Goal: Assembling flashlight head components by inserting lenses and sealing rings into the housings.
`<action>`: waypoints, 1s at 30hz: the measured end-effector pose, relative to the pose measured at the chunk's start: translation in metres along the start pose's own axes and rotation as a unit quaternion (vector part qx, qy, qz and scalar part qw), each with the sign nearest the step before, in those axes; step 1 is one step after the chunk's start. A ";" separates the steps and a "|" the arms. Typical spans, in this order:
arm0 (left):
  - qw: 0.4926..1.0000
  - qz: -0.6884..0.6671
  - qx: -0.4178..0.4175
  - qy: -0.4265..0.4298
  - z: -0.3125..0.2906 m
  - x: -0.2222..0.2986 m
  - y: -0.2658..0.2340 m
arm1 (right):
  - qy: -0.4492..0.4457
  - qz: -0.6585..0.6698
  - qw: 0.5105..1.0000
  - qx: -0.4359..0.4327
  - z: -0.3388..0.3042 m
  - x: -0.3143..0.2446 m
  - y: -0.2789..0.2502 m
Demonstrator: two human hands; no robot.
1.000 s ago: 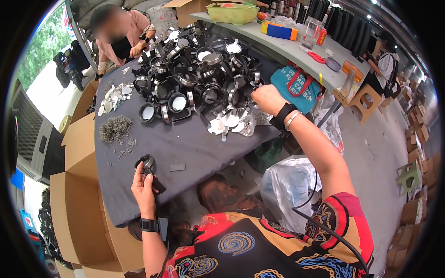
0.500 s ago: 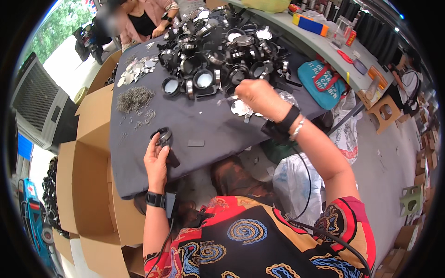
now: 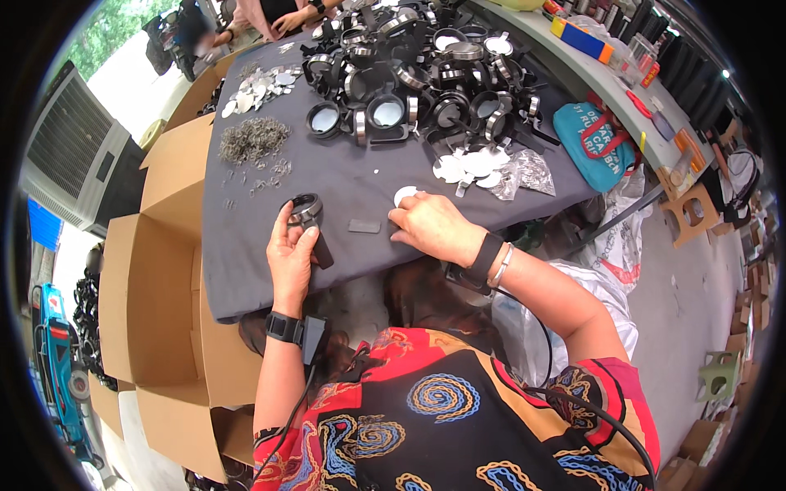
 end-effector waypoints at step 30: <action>1.000 -0.014 -0.013 0.023 -0.001 0.003 0.000 | -0.105 0.202 0.953 0.200 0.098 -0.051 0.024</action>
Point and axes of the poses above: each hand's wrist, its own z-axis towards the middle knuckle, its own y-axis out of the palm, x = y × z, the point moved 6 cm from there along z, towards the middle knuckle, and after that the axes turned 4 degrees about -z, right-handed, at the moved point
